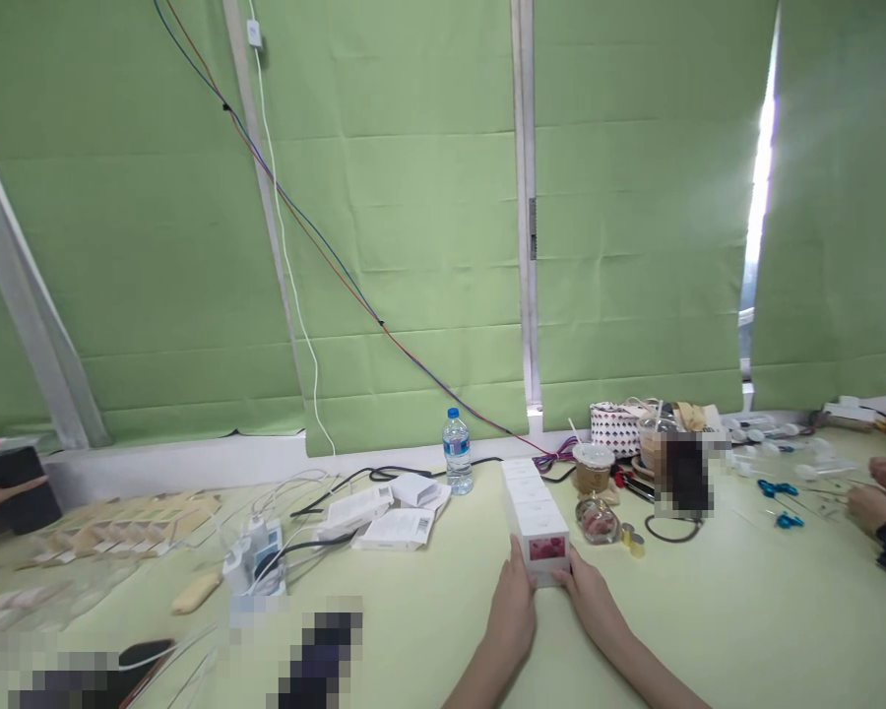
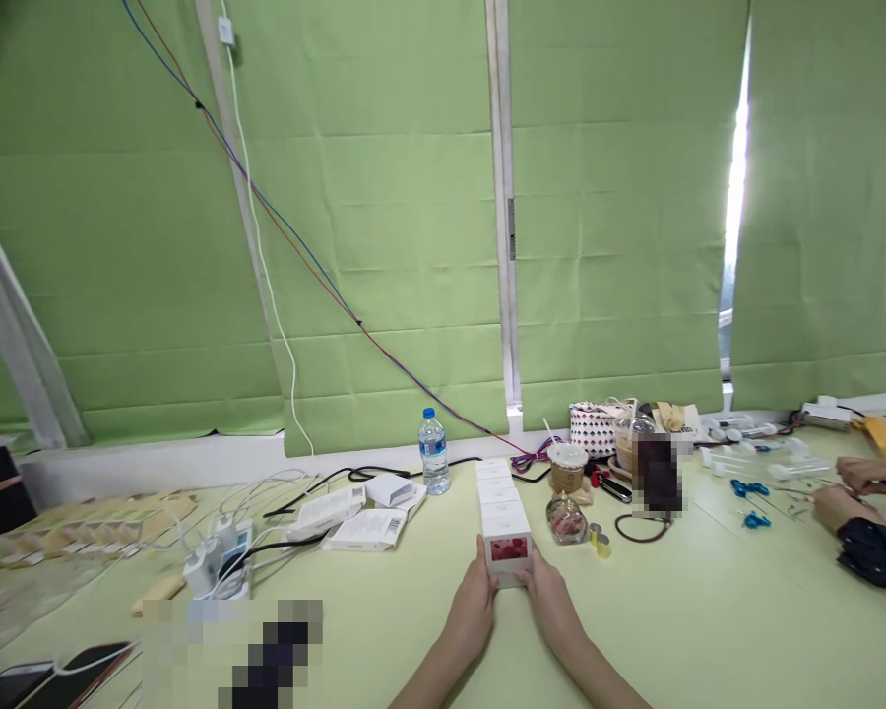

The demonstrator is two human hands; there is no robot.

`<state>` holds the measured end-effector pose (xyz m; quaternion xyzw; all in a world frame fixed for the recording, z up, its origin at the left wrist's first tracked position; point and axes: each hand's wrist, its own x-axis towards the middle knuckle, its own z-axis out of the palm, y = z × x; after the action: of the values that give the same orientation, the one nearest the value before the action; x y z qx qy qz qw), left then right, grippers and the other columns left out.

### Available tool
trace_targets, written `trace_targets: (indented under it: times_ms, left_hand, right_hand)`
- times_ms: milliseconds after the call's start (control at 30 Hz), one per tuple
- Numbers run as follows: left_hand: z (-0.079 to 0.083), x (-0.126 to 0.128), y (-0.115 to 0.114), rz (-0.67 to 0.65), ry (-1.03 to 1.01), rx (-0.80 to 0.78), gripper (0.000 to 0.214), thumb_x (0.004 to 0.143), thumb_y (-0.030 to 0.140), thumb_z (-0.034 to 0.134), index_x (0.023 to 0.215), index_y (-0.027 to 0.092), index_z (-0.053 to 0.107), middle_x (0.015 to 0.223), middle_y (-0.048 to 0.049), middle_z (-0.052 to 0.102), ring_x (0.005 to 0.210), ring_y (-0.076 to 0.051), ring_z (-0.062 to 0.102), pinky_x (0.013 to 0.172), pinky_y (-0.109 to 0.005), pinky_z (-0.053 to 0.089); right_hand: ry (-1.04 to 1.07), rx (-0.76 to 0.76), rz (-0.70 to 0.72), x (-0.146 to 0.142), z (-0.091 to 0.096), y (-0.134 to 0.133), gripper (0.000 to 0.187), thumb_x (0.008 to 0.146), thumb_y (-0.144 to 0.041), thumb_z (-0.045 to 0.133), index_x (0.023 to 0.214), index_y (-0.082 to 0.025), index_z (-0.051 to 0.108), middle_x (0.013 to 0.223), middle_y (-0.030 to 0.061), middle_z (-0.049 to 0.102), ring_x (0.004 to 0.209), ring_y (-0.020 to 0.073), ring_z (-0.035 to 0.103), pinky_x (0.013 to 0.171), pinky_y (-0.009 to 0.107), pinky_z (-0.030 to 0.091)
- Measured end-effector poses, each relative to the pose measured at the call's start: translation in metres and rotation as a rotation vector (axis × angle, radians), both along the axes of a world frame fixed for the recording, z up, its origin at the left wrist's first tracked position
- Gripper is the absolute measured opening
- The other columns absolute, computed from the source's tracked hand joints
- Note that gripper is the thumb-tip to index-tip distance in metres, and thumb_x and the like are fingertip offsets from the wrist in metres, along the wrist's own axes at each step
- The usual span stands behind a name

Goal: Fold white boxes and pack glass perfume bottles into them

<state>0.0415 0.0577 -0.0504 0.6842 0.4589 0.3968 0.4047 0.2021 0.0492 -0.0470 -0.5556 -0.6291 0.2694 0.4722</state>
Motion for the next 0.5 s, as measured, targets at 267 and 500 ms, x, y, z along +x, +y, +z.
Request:
trace_targets:
  times_ms: [267, 500]
  left_hand:
    - [0.006, -0.001, 0.006, 0.029, 0.072, 0.029, 0.074, 0.084, 0.036, 0.048, 0.148, 0.01, 0.022, 0.142, -0.0157, 0.048, 0.127, -0.029, 0.044, 0.106, -0.035, 0.03]
    - [0.016, -0.003, 0.016, 0.044, 0.01, 0.016, 0.076, 0.085, 0.061, 0.041, 0.145, 0.015, 0.031, 0.142, -0.0111, 0.05, 0.133, -0.03, 0.04, 0.112, -0.035, 0.024]
  right_hand:
    - [-0.072, -0.012, -0.039, -0.003, 0.008, 0.0, 0.038, 0.079, -0.023, 0.043, 0.113, -0.016, 0.058, 0.101, 0.0115, 0.074, 0.093, 0.0263, 0.068, 0.079, 0.032, 0.049]
    - [-0.129, -0.018, -0.055, -0.008, 0.009, 0.01, 0.034, 0.081, -0.022, 0.042, 0.109, -0.016, 0.059, 0.091, 0.011, 0.075, 0.083, 0.0259, 0.069, 0.072, 0.031, 0.049]
